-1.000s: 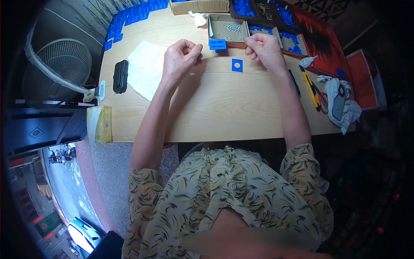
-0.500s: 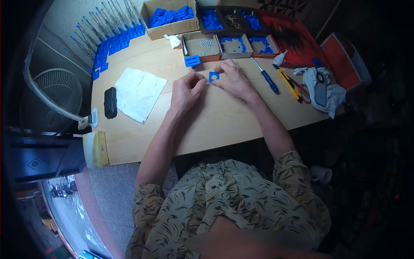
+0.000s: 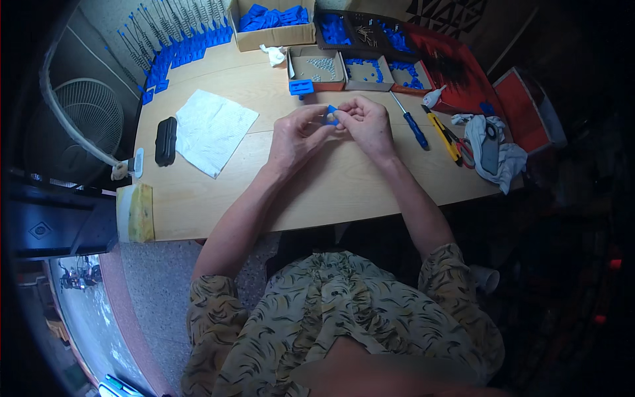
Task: The person assembles small electronic components by gluing small pins into blue plastic fixtures using an adhesive applicator, then inserting electronic wiring into the fixtures.
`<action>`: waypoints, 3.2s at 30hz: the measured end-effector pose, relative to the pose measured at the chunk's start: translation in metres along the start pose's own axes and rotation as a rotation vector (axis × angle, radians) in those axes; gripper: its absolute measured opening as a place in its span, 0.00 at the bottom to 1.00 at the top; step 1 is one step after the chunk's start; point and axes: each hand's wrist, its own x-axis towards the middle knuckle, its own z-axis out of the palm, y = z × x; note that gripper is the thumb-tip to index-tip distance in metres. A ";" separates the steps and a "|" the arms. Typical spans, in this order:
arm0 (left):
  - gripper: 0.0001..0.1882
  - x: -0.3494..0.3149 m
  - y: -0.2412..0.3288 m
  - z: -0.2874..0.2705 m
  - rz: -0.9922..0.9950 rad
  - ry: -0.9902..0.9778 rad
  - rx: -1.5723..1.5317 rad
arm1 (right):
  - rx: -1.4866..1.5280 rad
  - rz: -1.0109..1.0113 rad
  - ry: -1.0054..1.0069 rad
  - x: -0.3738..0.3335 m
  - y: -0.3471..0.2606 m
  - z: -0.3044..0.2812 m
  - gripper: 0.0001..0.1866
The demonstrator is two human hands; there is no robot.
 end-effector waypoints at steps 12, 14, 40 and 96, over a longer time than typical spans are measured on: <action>0.28 0.008 0.027 -0.010 -0.457 -0.283 -0.841 | 0.031 -0.135 0.153 -0.047 -0.052 -0.016 0.10; 0.30 0.009 0.028 -0.011 -0.503 -0.310 -0.984 | 0.033 -0.138 0.189 -0.056 -0.054 -0.022 0.12; 0.30 0.010 0.015 -0.030 -0.627 -0.252 -1.414 | -0.692 -0.163 0.797 -0.006 0.025 -0.142 0.18; 0.34 0.032 -0.005 -0.087 -0.467 0.044 -1.509 | 0.606 0.052 -0.228 0.101 -0.074 0.067 0.14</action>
